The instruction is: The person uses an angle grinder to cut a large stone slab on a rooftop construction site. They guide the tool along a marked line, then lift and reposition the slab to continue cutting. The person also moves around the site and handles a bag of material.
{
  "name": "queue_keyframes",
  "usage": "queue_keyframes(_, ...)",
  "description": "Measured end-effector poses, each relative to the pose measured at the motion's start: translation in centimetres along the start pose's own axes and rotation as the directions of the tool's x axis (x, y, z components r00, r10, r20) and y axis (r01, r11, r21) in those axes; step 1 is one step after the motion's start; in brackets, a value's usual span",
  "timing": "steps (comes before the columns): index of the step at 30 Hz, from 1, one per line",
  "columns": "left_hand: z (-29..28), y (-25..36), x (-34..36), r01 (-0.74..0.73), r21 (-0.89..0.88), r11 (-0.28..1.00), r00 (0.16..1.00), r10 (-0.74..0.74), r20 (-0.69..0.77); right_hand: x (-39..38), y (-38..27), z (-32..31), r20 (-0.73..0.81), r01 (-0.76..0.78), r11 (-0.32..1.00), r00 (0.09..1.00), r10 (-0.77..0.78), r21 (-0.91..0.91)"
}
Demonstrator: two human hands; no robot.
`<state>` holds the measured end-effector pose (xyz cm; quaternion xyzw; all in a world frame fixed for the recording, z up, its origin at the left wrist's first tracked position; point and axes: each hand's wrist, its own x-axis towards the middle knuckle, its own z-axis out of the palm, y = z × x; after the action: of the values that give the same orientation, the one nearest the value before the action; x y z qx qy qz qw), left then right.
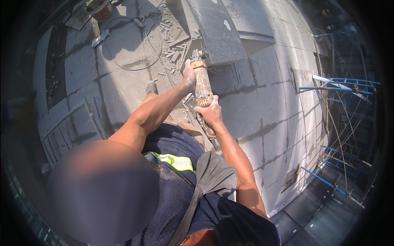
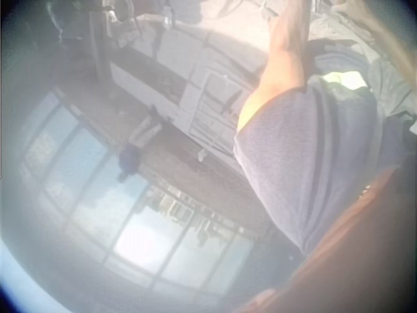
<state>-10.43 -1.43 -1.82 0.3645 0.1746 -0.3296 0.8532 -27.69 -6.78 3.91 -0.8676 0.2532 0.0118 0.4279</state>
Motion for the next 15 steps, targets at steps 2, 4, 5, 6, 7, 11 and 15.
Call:
queue_keyframes(2, -0.1, -0.3, 0.0, 0.017, -0.005, 1.000, 1.000, -0.016, 0.004, -0.4, -0.1, -0.1, 0.003, -0.002, 1.000, 1.000, 0.002, 0.018)
queue_keyframes(4, -0.1, -0.6, -0.4, 0.018, -0.016, 1.000, 0.999, -0.017, 0.032, -0.7, 0.0, -0.2, 0.006, -0.016, 0.999, 1.000, 0.016, 0.033)
queue_keyframes(5, -0.1, -0.6, -0.6, 0.017, -0.021, 1.000, 0.999, -0.016, 0.047, -0.8, 0.0, -0.2, 0.009, -0.027, 0.999, 1.000, 0.026, 0.039)
queue_keyframes(6, -0.1, -0.6, -0.6, 0.015, -0.022, 1.000, 0.999, -0.014, 0.040, -0.9, 0.0, -0.3, 0.011, -0.038, 0.998, 0.999, 0.037, 0.045)
queue_keyframes(7, -0.1, -0.6, -0.5, 0.013, -0.023, 1.000, 0.999, -0.012, 0.032, -0.9, -0.2, -0.4, 0.020, -0.051, 0.997, 0.999, 0.050, 0.052)
queue_keyframes(11, -0.3, -0.3, 0.4, -0.021, 0.008, 1.000, 1.000, 0.021, -0.014, -0.3, -0.8, -0.2, 0.010, -0.025, 1.000, 1.000, 0.025, -0.010)
queue_keyframes(15, 0.2, 1.0, 1.4, -0.026, 0.004, 1.000, 0.998, 0.025, 0.050, 1.8, -0.8, 0.1, 0.008, -0.018, 1.000, 1.000, 0.019, -0.022)
